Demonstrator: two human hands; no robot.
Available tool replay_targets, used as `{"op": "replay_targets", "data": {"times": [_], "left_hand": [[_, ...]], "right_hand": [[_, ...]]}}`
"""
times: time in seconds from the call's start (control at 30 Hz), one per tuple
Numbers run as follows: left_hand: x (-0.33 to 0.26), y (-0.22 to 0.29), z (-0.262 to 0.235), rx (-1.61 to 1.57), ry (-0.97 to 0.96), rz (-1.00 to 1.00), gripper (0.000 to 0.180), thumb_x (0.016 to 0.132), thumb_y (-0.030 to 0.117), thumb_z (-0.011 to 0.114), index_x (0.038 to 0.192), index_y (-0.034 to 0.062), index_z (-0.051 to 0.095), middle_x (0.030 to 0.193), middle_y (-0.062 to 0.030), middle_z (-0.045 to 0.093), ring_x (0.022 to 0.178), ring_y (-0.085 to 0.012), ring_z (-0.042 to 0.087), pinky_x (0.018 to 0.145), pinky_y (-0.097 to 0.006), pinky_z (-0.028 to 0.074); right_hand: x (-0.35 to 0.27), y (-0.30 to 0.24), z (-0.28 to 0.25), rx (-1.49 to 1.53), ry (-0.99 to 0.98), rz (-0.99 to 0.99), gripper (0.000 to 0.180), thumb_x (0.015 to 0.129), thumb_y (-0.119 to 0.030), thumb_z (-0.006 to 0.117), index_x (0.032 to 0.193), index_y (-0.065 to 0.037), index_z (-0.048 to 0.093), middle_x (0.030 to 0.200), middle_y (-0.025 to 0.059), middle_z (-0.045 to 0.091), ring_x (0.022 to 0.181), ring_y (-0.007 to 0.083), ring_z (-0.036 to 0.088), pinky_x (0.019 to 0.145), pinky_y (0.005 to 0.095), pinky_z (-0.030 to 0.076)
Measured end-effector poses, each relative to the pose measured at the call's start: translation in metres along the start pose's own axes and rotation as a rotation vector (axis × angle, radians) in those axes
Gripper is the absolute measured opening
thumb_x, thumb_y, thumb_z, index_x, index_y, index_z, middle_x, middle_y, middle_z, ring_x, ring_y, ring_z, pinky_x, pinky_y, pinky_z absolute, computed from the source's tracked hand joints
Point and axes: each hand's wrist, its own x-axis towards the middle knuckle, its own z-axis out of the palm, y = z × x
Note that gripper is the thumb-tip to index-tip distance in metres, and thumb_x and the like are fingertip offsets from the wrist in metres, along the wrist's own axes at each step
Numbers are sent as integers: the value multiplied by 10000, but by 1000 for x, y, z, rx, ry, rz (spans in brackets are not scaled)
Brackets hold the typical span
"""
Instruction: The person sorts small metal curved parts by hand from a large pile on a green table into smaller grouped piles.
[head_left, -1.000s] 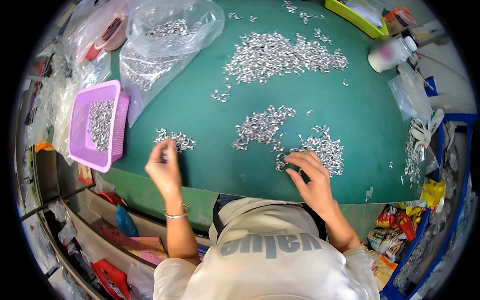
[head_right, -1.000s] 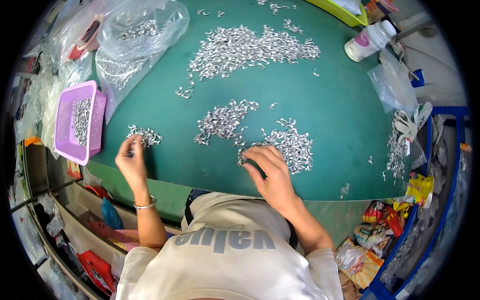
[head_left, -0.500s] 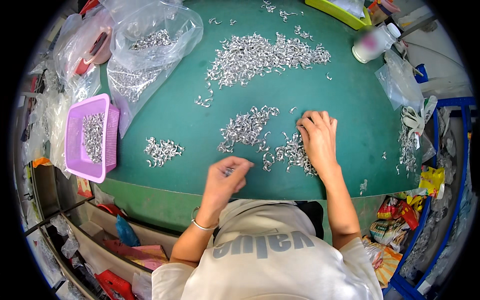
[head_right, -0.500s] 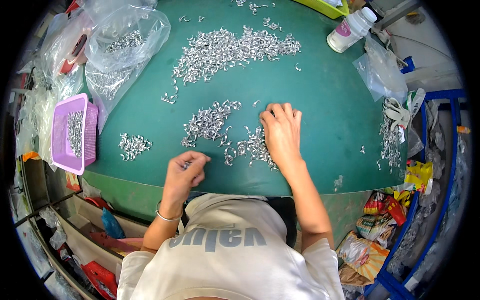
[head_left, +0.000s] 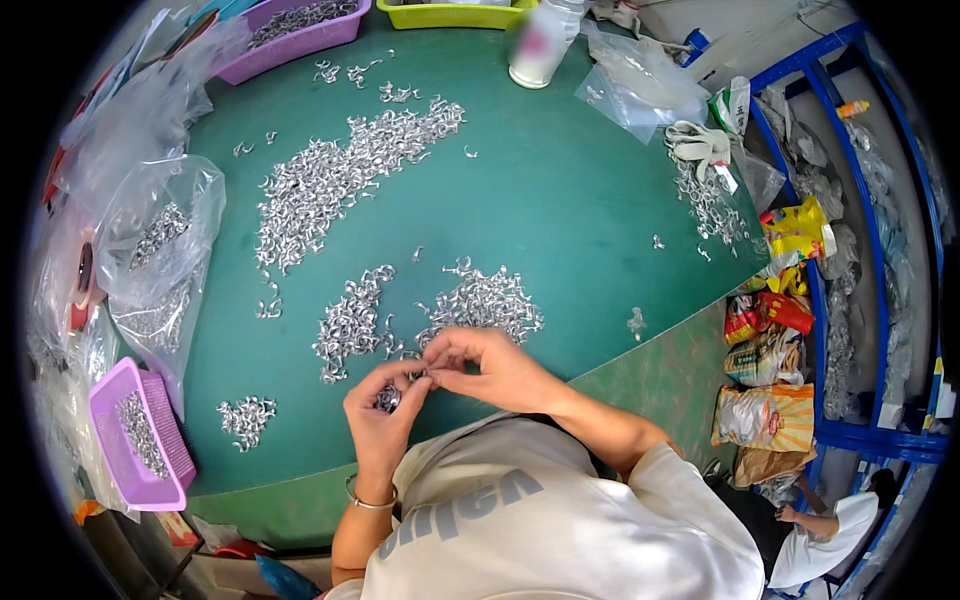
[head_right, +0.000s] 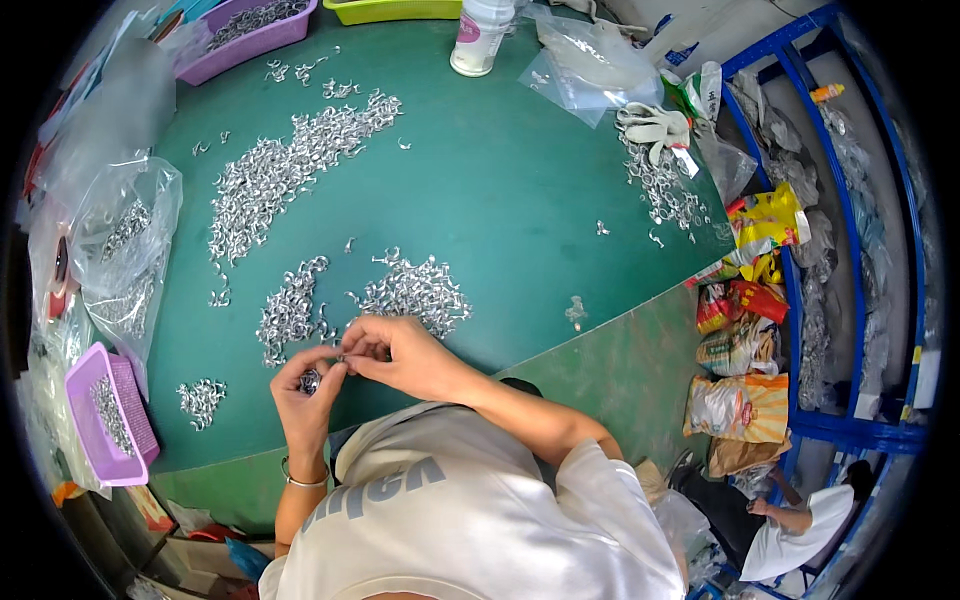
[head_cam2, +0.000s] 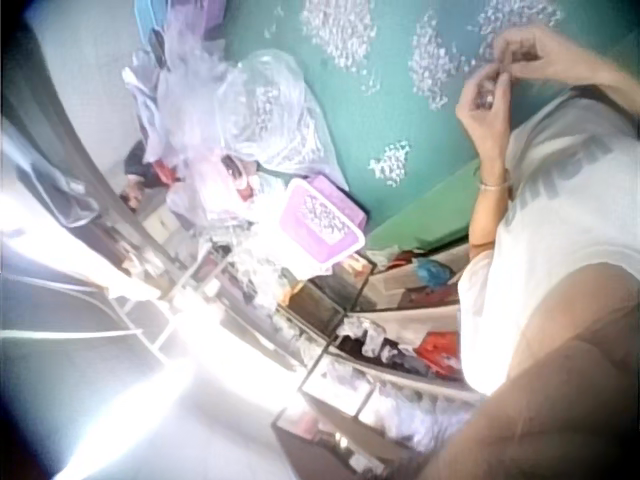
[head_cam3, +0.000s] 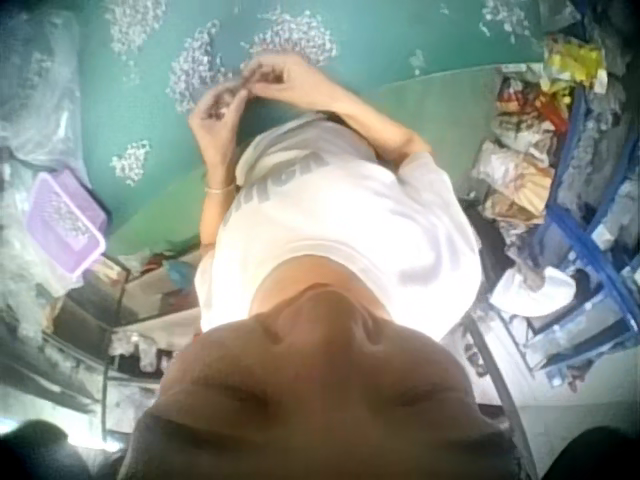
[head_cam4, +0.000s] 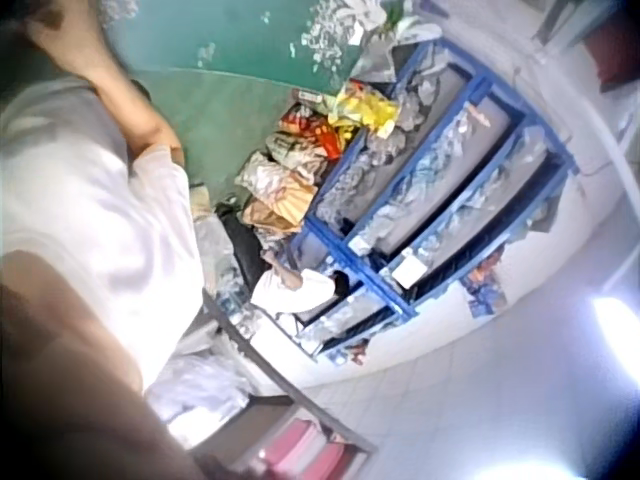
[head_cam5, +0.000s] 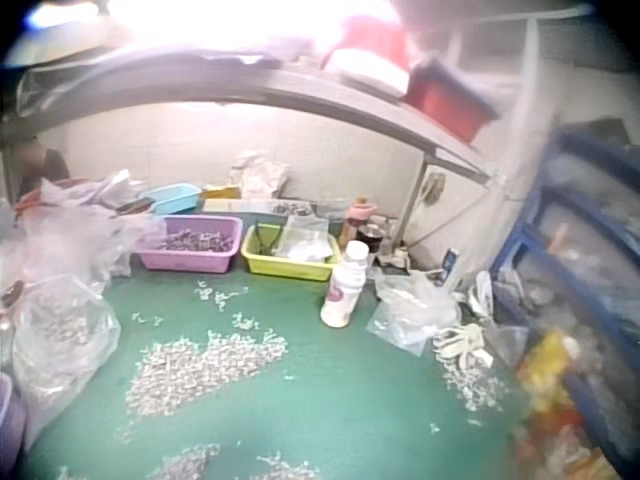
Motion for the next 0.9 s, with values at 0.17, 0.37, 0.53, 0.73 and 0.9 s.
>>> {"op": "replay_targets", "data": {"times": [0.17,0.37,0.53,0.73,0.9], "left_hand": [[1,12,2,50,-13,10,95,732,-36,668,820,-2,655,603,33,503,574,-29,418,523,-181,352],[-8,21,-5,-94,-79,-34,129,724,-59,660,847,-30,637,611,10,530,564,-37,440,535,-182,376],[-12,27,-6,-55,-69,-31,130,700,-71,683,815,-27,645,591,6,514,555,-38,434,523,-184,372],[-13,30,-4,-138,-62,-20,121,700,-77,680,804,-29,644,601,3,519,560,-41,446,524,-186,376],[-14,34,-6,-97,-16,-88,100,710,-63,670,794,-13,649,613,24,520,572,-24,448,516,-175,361]], "right_hand": [[-10,-9,-2,262,-11,138,145,836,-31,602,969,22,579,887,68,625,850,106,591,742,235,479],[-18,-22,5,342,33,119,159,826,17,593,982,42,602,873,70,638,831,109,599,723,232,486],[-21,-18,10,440,18,147,152,839,-7,579,979,40,614,859,67,642,712,89,566,645,215,466],[-24,-17,14,517,19,147,157,852,-22,566,989,40,613,876,72,639,747,90,563,676,225,467],[-21,-20,18,446,50,86,169,844,-30,577,999,24,616,879,66,641,751,87,559,679,227,459]]}}
